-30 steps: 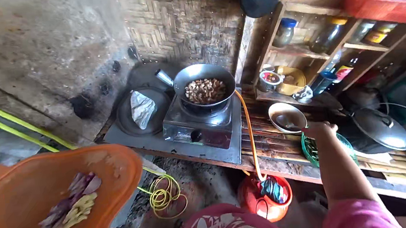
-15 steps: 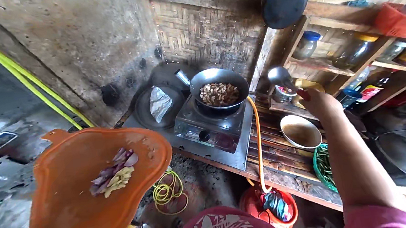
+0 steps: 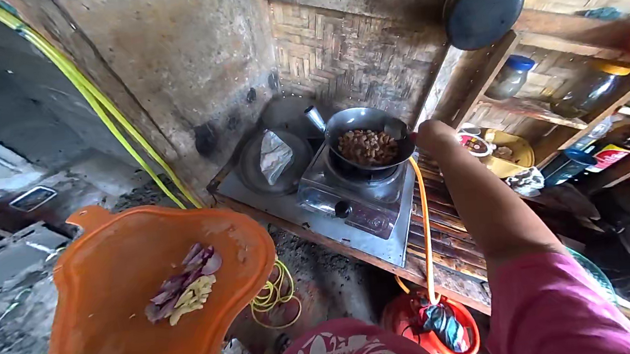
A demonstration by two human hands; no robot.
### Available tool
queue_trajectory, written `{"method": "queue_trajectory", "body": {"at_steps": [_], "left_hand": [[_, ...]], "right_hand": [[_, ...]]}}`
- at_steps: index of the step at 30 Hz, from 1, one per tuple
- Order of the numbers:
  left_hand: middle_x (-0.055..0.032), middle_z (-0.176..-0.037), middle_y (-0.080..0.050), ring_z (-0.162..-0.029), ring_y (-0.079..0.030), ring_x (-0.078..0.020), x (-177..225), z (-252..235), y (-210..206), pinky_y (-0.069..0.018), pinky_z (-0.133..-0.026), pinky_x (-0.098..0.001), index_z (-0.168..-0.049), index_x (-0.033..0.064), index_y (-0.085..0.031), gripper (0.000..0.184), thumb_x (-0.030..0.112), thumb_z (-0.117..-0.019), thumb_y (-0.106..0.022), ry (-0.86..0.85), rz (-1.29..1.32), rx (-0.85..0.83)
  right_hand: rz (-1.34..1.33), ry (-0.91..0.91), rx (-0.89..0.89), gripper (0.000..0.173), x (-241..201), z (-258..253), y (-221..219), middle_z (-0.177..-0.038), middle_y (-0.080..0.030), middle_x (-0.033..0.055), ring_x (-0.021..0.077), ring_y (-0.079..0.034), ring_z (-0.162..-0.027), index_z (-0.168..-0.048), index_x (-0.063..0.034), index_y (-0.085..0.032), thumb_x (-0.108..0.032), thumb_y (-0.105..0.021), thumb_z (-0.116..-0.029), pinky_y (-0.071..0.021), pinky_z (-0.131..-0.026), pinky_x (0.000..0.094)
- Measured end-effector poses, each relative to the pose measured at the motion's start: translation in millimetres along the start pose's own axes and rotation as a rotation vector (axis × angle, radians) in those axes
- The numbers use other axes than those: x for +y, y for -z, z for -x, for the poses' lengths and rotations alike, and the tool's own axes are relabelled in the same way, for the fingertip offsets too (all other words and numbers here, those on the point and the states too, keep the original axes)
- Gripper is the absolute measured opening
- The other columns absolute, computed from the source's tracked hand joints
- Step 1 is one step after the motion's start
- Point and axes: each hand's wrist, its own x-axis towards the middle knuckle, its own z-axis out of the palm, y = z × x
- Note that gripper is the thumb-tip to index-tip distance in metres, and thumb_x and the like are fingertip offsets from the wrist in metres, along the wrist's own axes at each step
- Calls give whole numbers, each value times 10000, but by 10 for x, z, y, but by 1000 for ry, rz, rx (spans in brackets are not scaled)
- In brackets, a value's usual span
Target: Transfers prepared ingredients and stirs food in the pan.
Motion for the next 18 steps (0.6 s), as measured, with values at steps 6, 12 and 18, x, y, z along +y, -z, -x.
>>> {"method": "queue_trajectory", "body": {"at_steps": [6, 12, 18], "left_hand": [[-36, -1078, -758, -1035, -721, -141, 15, -106, -39, -595, -943, -351, -1084, 125, -718, 207, 105, -979, -541, -14, 42, 32], [-31, -1059, -764, -1022, -726, -133, 25, -175, -37, -601, -932, -335, -1076, 115, -728, 234, 93, -989, -511, -31, 38, 14], [-36, -1080, -762, -1031, -726, -146, 37, -93, -59, -605, -926, -359, -1083, 138, -738, 179, 141, -957, -611, -12, 30, 23]], "right_hand": [[53, 102, -49, 359, -255, 229, 56, -1169, -679, 300, 484, -656, -1132, -1067, 54, -677, -282, -556, -1031, -499, -867, 723], [129, 127, 49, 261, -357, 289, 220, -1149, -692, 283, 499, -669, -1085, -1078, -3, -703, -226, -588, -1004, -506, -800, 744], [-110, 49, -4, 406, 12, -572, -114, -1240, -668, 299, 489, -622, -1204, -1146, 34, -705, -337, -631, -1000, -464, -959, 742]]}}
